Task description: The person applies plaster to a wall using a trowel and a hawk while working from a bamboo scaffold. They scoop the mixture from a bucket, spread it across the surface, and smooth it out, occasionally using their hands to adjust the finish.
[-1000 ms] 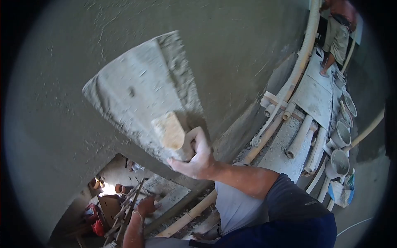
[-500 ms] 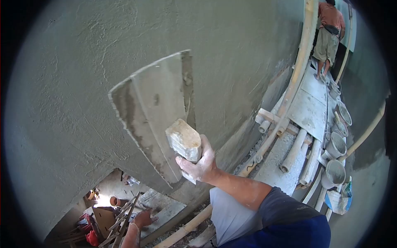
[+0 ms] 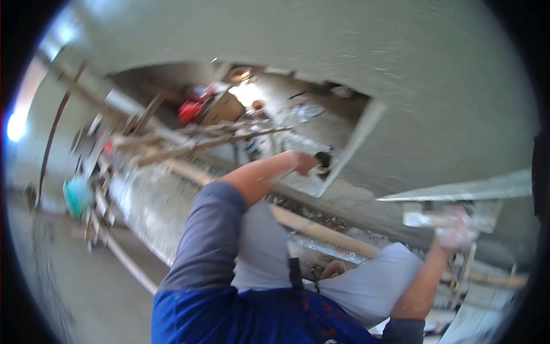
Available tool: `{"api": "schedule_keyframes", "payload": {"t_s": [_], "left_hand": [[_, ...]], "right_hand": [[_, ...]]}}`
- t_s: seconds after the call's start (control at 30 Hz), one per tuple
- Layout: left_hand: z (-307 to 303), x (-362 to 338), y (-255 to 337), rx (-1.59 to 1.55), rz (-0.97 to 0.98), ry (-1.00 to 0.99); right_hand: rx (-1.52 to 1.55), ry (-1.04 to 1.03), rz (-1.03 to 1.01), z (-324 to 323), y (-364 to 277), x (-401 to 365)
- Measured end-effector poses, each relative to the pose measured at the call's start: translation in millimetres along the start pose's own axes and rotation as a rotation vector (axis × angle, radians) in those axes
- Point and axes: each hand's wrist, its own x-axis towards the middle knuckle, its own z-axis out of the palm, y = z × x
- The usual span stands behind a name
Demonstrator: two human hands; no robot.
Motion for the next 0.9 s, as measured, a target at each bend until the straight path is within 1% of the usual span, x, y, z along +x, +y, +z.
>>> {"api": "schedule_keyframes", "payload": {"t_s": [0.03,0.1,0.17,0.27,0.33,0.47,0.5,0.6,0.63,0.73,0.83,0.87,0.9], "left_hand": [[-19,-10,10,0.008,-0.054,-0.065],[-19,-11,8,-0.022,-0.048,-0.016],[-19,-12,11,-0.024,-0.052,0.006],[-22,-10,15,-0.010,-0.065,0.003],[-15,-5,10,0.009,-0.057,-0.022],[-19,-12,14,0.007,-0.063,-0.042],[-17,-13,13,0.001,-0.070,-0.026],[-13,-16,11,-0.011,-0.059,0.007],[-15,-20,10,-0.017,-0.046,0.008],[-6,-13,-1,-0.015,-0.005,0.022],[-10,-13,-1,0.005,0.000,-0.001],[-11,-11,0,0.002,-0.016,-0.001],[-11,-10,2,-0.004,-0.032,-0.002]], "right_hand": [[0.028,-0.061,-0.037,-5,6,3],[-0.108,-0.092,-0.070,24,-12,6],[-0.202,-0.155,-0.141,40,-21,5],[-0.302,-0.128,-0.297,62,-29,1],[-0.195,-0.116,-0.185,41,-17,4],[-0.060,-0.216,-0.095,13,-4,11],[-0.051,-0.242,-0.104,17,-6,10],[0.121,-0.311,-0.040,28,-13,8],[0.069,-0.221,-0.073,30,-11,8],[-0.049,-0.135,-0.101,11,-1,6],[-0.171,-0.180,-0.142,-4,7,9],[-0.241,-0.223,-0.157,-22,14,10],[-0.229,-0.249,-0.148,-21,13,10]]}}
